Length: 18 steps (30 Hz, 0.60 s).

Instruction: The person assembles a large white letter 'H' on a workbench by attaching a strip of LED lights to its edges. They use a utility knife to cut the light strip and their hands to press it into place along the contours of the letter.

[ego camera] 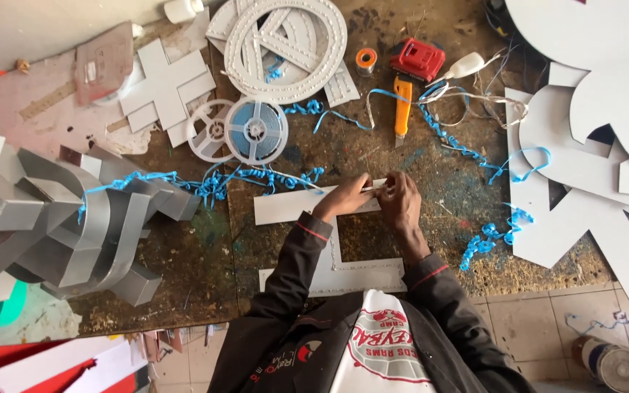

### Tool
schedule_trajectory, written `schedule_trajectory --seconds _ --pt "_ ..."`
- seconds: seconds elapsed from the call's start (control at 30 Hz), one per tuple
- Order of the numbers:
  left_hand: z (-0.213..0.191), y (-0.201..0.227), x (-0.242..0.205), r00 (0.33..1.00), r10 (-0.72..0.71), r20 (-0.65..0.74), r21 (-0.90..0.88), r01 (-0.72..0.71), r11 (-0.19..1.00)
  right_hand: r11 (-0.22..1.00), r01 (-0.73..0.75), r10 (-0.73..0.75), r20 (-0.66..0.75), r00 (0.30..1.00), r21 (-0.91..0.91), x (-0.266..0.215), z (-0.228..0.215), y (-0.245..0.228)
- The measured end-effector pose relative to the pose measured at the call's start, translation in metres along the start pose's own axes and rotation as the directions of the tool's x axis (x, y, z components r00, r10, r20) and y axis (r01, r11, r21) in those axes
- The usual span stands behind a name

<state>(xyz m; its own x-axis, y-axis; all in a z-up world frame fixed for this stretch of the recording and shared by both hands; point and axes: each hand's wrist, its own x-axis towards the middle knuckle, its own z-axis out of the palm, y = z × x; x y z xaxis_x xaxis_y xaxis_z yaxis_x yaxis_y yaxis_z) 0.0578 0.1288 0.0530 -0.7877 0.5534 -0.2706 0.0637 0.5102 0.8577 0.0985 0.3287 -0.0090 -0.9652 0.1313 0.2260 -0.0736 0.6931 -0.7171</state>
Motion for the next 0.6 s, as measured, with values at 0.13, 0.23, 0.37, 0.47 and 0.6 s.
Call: schedule_trajectory --seconds 0.13,0.23,0.37,0.47,0.6 --pt "-0.008 -0.008 -0.005 0.998 -0.028 0.064 -0.167 0.038 0.985 0.994 -0.053 0.047 0.072 0.996 0.092 0.001 -0.014 -0.010" --pt "-0.010 -0.004 -0.004 0.998 -0.059 0.019 -0.224 0.062 0.973 0.959 -0.076 0.060 0.069 0.996 0.271 0.002 -0.027 -0.011" --pt "-0.002 0.003 0.002 0.985 -0.150 -0.080 -0.241 0.126 0.962 0.929 -0.029 0.027 0.010 1.000 0.368 0.003 -0.045 -0.021" --pt "0.010 -0.017 0.019 0.967 -0.204 -0.156 -0.231 0.165 0.959 0.971 0.019 -0.017 -0.012 1.000 0.239 -0.003 -0.039 -0.014" --pt "0.022 -0.034 0.031 0.951 -0.235 -0.202 -0.243 0.184 0.952 0.988 0.081 -0.068 -0.096 0.993 0.134 -0.002 -0.025 -0.005"
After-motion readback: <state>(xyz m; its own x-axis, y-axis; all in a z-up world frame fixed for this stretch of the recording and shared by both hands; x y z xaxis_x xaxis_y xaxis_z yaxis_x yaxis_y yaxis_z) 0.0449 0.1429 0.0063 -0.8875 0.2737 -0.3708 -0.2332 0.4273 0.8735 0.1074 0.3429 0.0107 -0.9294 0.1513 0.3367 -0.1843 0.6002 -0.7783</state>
